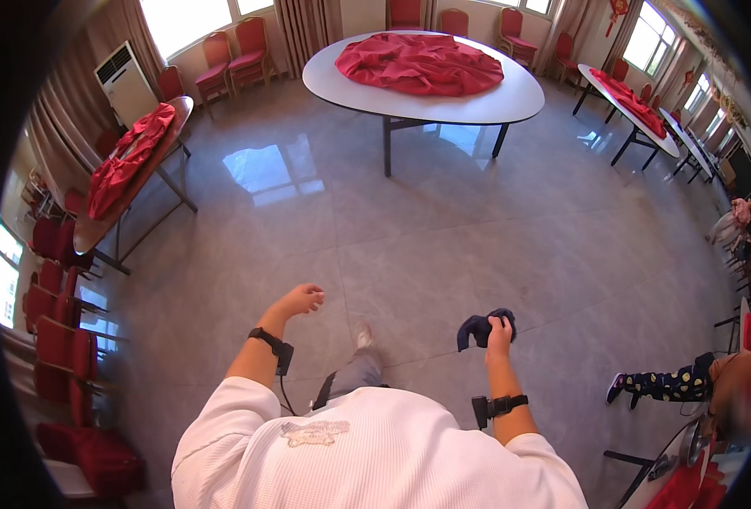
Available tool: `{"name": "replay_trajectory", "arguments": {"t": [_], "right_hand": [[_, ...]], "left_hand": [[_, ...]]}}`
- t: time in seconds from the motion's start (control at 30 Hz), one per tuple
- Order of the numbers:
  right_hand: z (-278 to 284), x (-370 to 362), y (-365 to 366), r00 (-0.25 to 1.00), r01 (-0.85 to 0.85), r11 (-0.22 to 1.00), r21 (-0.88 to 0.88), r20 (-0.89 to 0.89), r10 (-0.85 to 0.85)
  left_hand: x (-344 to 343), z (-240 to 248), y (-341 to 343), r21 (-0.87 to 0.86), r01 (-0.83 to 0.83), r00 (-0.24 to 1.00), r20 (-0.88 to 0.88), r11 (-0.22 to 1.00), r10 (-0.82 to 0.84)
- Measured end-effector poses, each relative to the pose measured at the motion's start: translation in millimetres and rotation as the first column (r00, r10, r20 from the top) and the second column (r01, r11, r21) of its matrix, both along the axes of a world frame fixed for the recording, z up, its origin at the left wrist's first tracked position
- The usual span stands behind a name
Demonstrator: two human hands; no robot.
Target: The person wipes the surface of two round tables with a dark cloth. They move between a wooden table and a white table, wiping around a large red cloth placed on each table. The person uses circular and back-and-forth motions to clean the visible table surfaces.
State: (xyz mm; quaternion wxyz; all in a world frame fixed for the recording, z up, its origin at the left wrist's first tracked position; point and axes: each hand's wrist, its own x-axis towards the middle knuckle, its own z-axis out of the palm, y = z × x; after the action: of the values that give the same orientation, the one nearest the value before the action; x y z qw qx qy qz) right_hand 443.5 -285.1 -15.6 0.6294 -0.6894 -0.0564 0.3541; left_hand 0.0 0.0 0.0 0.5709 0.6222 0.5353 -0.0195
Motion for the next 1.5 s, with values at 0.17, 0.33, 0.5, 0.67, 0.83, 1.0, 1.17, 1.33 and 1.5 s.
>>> {"name": "replay_trajectory", "arguments": {"t": [0.17, 0.33, 0.5, 0.67, 0.83, 1.0, 1.17, 1.33, 1.5], "right_hand": [[-33, 28, 34, 0.989, 0.126, 0.991, -0.05, -0.069, -0.129], [2, 73, 176, 0.99, 0.137, 0.988, 0.072, 0.019, -0.139], [8, 113, 246, 0.95, 0.284, 0.948, 0.147, 0.094, -0.299], [15, 134, 289, 0.919, 0.386, 0.921, 0.05, 0.062, -0.389], [0, 192, 351, 0.896, 0.441, 0.895, 0.058, 0.028, -0.443], [-23, 274, 429, 0.904, 0.379, 0.925, 0.025, 0.201, -0.376], [-21, 352, 547, 0.854, 0.392, 0.907, 0.153, 0.306, -0.42], [59, 400, 662, 0.677, 0.108, 0.985, 0.136, 0.716, -0.173], [101, 388, 778, 0.229, -0.121, 0.99, 0.073, 0.972, -0.044]], "left_hand": [[36, -44, 38, -0.138, -0.058, 0.998, 0.014, 0.989, 0.061], [86, -46, 186, -0.078, -0.088, 0.993, 0.078, 0.993, 0.094], [131, -47, 309, 0.021, -0.021, 0.994, 0.11, 1.0, 0.019], [185, -29, 364, -0.05, -0.013, 0.978, 0.209, 0.999, 0.023], [222, -42, 426, -0.048, 0.004, 0.993, 0.121, 0.999, 0.002], [269, -36, 480, -0.046, 0.034, 0.997, 0.069, 0.998, -0.031], [286, -32, 557, 0.004, -0.086, 0.994, 0.065, 0.996, 0.085], [306, -33, 614, 0.033, -0.127, 0.99, 0.072, 0.991, 0.124], [356, -26, 668, 0.025, -0.046, 0.998, 0.04, 0.999, 0.045]]}}
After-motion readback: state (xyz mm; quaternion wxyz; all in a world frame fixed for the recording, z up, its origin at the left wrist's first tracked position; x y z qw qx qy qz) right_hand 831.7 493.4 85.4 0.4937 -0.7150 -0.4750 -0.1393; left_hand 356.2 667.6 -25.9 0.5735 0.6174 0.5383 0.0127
